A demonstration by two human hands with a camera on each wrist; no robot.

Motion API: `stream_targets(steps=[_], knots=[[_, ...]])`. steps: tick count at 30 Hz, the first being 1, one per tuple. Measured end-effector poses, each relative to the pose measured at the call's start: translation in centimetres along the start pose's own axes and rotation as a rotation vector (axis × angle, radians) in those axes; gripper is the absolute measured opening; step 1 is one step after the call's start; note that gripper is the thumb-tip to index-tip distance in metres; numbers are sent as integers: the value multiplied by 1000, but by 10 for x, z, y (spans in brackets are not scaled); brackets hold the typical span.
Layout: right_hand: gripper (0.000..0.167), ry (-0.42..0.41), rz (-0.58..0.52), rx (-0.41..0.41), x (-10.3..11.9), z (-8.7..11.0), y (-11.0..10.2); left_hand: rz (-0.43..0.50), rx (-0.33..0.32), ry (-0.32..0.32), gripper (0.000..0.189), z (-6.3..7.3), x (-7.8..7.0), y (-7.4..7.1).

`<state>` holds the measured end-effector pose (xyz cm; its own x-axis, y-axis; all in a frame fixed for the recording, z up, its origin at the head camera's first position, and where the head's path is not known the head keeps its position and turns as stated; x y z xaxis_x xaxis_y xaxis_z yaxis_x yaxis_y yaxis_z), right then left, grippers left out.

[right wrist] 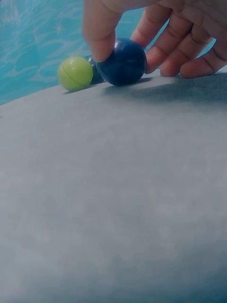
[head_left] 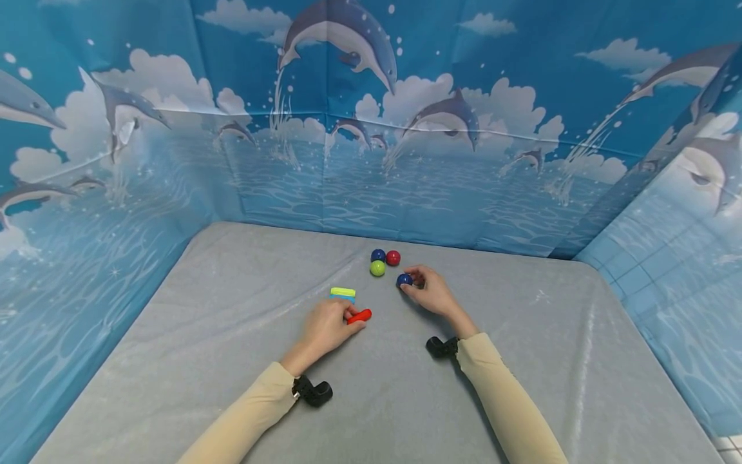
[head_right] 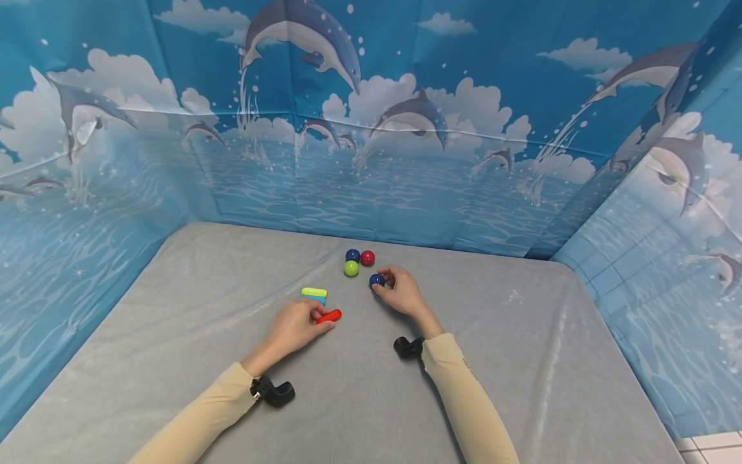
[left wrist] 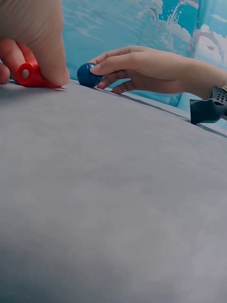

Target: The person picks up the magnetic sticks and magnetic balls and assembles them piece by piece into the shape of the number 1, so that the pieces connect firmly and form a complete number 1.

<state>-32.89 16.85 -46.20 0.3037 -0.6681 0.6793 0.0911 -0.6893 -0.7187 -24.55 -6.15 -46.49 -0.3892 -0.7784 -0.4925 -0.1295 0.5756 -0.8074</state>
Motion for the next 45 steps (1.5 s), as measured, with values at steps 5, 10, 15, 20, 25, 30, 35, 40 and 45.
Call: stream_targets(steps=[5,10,15,20,25,30,35,40,45], knots=[[34,20,-33,-2,-1,0,0,6,13,-8,25,-1,-6,4],[33,12,-49,2,-3,1,-1,2,13,2,24,-3,-10,7],[31,-3,-42,11,-4,1,0,-1,4,3,23,-4,-12,10],[30,-13,-41,19,-5,3,0,-9,6,-4,23,-5,-13,13],[30,-26,-34,41,-4,4,0,-13,1,1,23,-6,-17,16],[32,-26,-31,56,-3,5,-1,4,-6,1,23,-6,-19,18],[34,-26,-34,64,-3,6,-2,16,-8,-10,23,-7,-20,21],[35,-17,-68,51,-5,6,-2,11,-3,-34,23,-9,-21,24],[31,9,-91,46,-8,6,-2,18,13,-48,23,-10,-24,26]])
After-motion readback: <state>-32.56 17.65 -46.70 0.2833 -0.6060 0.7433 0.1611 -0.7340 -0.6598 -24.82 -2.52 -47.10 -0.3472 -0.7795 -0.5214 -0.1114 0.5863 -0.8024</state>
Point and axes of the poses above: each hand's wrist, its own z-axis away from the middle knuckle, its own y-axis out of the palm, x = y × z, the point moved 4 cm from there along -z, towards the middle knuckle
